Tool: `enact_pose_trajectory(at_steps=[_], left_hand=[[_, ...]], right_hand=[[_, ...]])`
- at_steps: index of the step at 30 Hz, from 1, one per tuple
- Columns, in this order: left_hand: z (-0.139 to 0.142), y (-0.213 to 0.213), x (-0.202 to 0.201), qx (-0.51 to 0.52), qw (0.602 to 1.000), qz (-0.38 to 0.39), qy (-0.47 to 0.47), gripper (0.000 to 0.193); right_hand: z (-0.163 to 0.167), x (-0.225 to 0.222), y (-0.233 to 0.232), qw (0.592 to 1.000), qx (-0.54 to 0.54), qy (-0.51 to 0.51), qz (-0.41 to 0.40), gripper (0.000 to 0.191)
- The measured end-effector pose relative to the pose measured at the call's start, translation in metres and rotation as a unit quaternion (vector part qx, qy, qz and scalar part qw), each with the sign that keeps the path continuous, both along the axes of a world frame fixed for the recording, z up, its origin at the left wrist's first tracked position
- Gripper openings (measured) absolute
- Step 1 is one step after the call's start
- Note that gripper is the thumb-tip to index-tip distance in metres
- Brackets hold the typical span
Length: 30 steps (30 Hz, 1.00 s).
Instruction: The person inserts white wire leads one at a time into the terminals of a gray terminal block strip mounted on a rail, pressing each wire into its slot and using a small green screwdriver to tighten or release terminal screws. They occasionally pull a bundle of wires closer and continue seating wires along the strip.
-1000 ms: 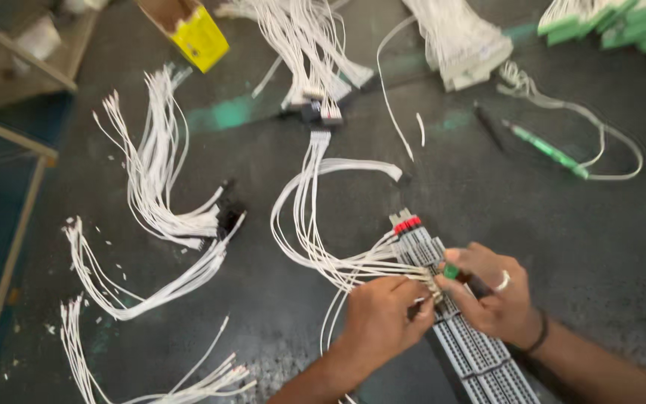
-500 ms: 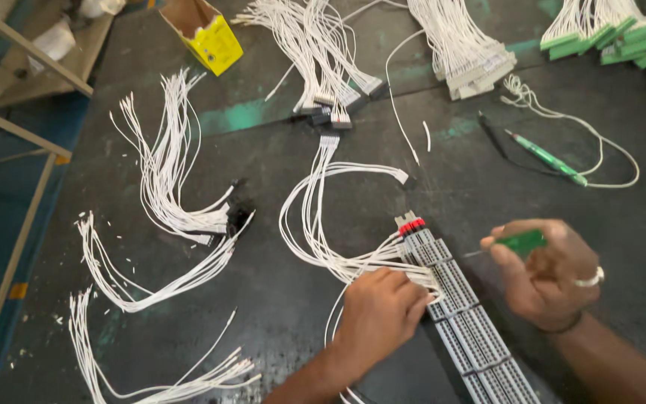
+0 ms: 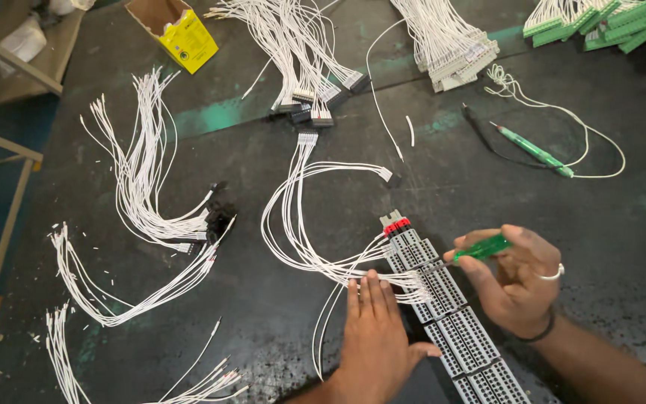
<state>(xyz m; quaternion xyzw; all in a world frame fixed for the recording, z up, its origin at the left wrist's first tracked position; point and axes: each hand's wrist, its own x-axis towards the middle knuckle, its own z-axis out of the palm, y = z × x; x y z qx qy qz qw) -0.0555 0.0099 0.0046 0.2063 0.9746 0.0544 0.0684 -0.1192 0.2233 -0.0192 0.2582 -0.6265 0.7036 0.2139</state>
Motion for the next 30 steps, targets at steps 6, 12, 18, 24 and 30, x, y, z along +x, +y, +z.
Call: enact_pose_trajectory(at_steps=[6,12,18,24,30], left_hand=[[0.014,-0.004,-0.006,-0.013,0.999,-0.017,0.038,0.117],[0.032,-0.005,-0.007,0.218,0.949,0.014,0.228,0.064],[0.034,0.001,-0.023,0.259,0.945,-0.017,0.200,0.045],[0.018,-0.008,-0.052,0.297,0.948,0.110,0.001,0.042],[0.007,0.004,-0.053,0.299,0.949,0.098,0.019,0.048]], right_hand=[[0.001,-0.005,-0.008,0.999,0.029,-0.002,-0.022,0.070],[-0.004,-0.007,-0.006,1.000,0.020,-0.006,-0.019,0.069],[0.001,-0.008,-0.005,0.999,0.038,0.004,-0.017,0.069],[0.001,-0.007,-0.005,0.999,0.035,0.013,-0.009,0.070],[0.000,-0.004,-0.010,0.999,0.036,0.008,-0.018,0.071]])
